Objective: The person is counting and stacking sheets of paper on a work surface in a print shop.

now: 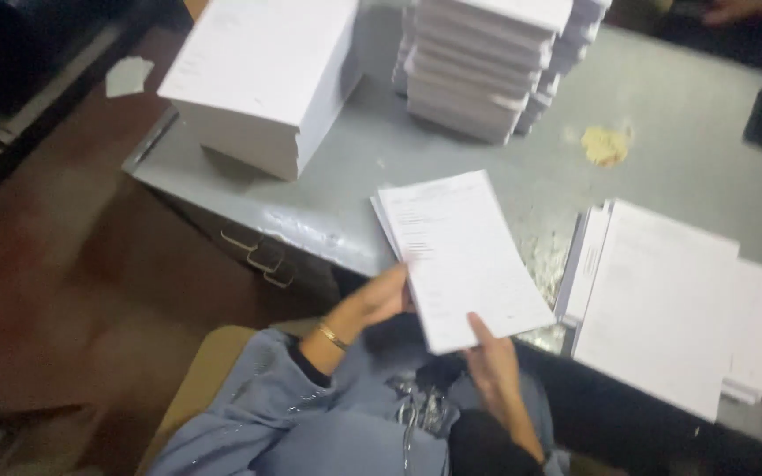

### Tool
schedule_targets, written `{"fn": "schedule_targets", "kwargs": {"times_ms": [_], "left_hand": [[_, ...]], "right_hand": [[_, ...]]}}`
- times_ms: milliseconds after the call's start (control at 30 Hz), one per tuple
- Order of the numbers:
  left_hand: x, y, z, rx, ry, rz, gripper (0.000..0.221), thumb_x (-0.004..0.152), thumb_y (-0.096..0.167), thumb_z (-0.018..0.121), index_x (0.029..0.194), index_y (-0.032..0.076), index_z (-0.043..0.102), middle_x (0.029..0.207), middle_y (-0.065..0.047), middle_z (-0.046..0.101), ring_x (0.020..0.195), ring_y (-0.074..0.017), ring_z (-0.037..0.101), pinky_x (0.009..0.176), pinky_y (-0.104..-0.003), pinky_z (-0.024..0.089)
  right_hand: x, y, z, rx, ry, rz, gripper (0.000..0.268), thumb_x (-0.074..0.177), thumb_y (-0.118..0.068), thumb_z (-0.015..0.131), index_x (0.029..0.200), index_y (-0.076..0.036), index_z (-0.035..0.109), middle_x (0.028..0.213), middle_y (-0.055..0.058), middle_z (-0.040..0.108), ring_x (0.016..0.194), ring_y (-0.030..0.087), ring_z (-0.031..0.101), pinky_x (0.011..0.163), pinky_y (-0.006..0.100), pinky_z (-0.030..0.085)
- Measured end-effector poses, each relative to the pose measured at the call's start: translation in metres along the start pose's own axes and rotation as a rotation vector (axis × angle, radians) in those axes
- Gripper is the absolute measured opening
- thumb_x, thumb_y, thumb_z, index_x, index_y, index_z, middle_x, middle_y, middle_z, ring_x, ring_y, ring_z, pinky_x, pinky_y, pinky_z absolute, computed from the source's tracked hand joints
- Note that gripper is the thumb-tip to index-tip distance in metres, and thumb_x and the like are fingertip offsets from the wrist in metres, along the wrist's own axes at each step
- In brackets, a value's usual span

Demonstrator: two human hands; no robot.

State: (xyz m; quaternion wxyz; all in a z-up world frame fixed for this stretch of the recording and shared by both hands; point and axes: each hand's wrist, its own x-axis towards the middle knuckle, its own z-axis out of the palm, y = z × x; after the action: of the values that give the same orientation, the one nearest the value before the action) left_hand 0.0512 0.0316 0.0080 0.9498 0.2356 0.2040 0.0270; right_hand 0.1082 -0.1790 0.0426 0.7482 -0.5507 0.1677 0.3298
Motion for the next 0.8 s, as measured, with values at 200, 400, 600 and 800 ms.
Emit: {"fn": "schedule_targets", "kwargs": {"times_ms": [200,400,600,800], "left_hand": [[-0.022,-0.02,-0.04,0.308,0.04,0.196,0.059,0.086,0.014,0.07,0.138,-0.004,0.052,0.138,-0.02,0.061,0.12,-0.0298,0.063,0.105,-0.042,0.053],[-0.063,0.037,-0.041,0.423,-0.028,-0.135,0.065,0.087,0.023,0.066,0.144,-0.001,0.046,0.143,-0.021,0.056,0.126,-0.034,0.06,0.106,-0.049,0.052],[-0.06,0.01,-0.024,0.69,0.055,0.002,0.05,0.091,0.015,0.058,0.139,-0.001,0.055,0.139,-0.017,0.061,0.124,-0.0297,0.063,0.104,-0.043,0.054],[-0.039,-0.034,-0.041,1.261,0.469,0.231,0.038,0.093,0.026,0.056,0.127,0.008,0.06,0.127,-0.014,0.068,0.116,-0.0363,0.064,0.098,-0.043,0.049]], "right_hand": [[-0.028,0.028,-0.056,0.118,-0.034,0.023,0.057,0.091,-0.02,0.058,0.146,-0.006,0.051,0.137,0.012,0.062,0.125,0.03,0.059,0.099,0.045,0.049],[0.032,0.05,-0.127,0.039,-0.346,0.188,0.072,0.101,-0.056,0.044,0.143,0.003,0.053,0.127,0.025,0.067,0.108,0.036,0.068,0.087,0.043,0.054],[-0.034,-0.035,-0.021,-1.203,-0.003,-0.105,0.062,0.08,-0.043,0.074,0.129,-0.004,0.067,0.125,0.014,0.073,0.108,0.027,0.069,0.087,0.037,0.053],[0.001,-0.001,-0.045,-1.508,0.057,-0.466,0.047,0.09,-0.036,0.068,0.122,-0.002,0.062,0.111,0.025,0.07,0.105,0.048,0.065,0.091,0.053,0.051]]}}
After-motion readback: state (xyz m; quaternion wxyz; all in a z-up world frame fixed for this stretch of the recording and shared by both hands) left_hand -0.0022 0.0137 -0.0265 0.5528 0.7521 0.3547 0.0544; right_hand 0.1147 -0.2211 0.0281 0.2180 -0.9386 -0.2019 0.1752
